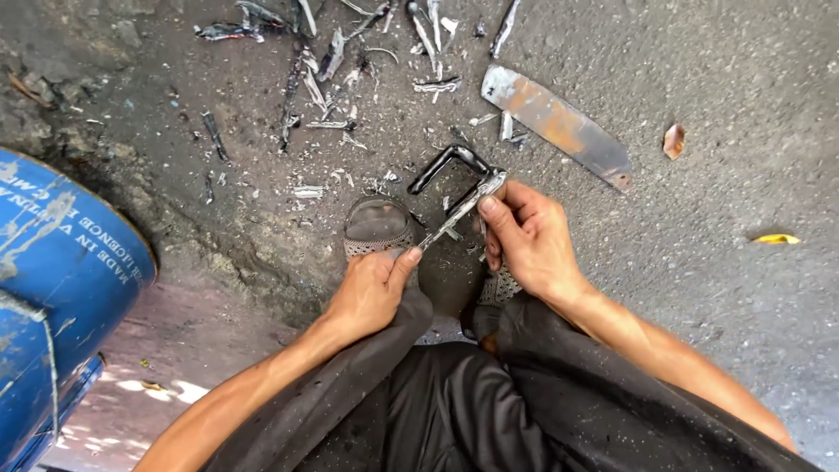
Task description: The person sits on the ground and uses a large knife to cut a metal frame into smaller pieces. They hold the frame with one hand and strike it repeatedly with the knife, creating metal shavings that accumulate on the ground.
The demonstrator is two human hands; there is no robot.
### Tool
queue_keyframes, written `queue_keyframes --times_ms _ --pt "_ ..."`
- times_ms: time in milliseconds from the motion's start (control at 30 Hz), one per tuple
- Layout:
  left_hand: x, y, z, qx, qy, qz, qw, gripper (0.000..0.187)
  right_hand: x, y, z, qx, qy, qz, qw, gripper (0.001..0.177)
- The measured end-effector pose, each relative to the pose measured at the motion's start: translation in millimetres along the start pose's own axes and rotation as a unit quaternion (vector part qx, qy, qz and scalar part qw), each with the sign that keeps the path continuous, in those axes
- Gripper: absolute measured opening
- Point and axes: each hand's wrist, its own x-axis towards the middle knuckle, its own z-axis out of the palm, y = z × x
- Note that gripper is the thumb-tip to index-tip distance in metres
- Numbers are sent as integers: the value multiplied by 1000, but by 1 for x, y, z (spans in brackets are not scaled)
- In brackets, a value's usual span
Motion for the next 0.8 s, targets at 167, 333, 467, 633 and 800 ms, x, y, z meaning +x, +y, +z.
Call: queue_keyframes --times_ms 167,333,467,633,800 --pt "4 11 -5 -46 -28 -79 995 63 -9 2 -2 -79 47 -39 995 16" --pt "7 0 -6 -23 -18 -85 996 66 -8 14 -17 -38 7 -49 998 7" --pt "9 -2 -8 -50 -10 -90 995 63 2 -35 -15 -146 67 -242 957 30" --pt "8 7 -15 -59 -22 -117 991 53 23 -44 -4 -289 73 -392 871 58" --pt "3 3 -9 30 107 91 990 32 42 -8 3 -357 25 -368 858 31"
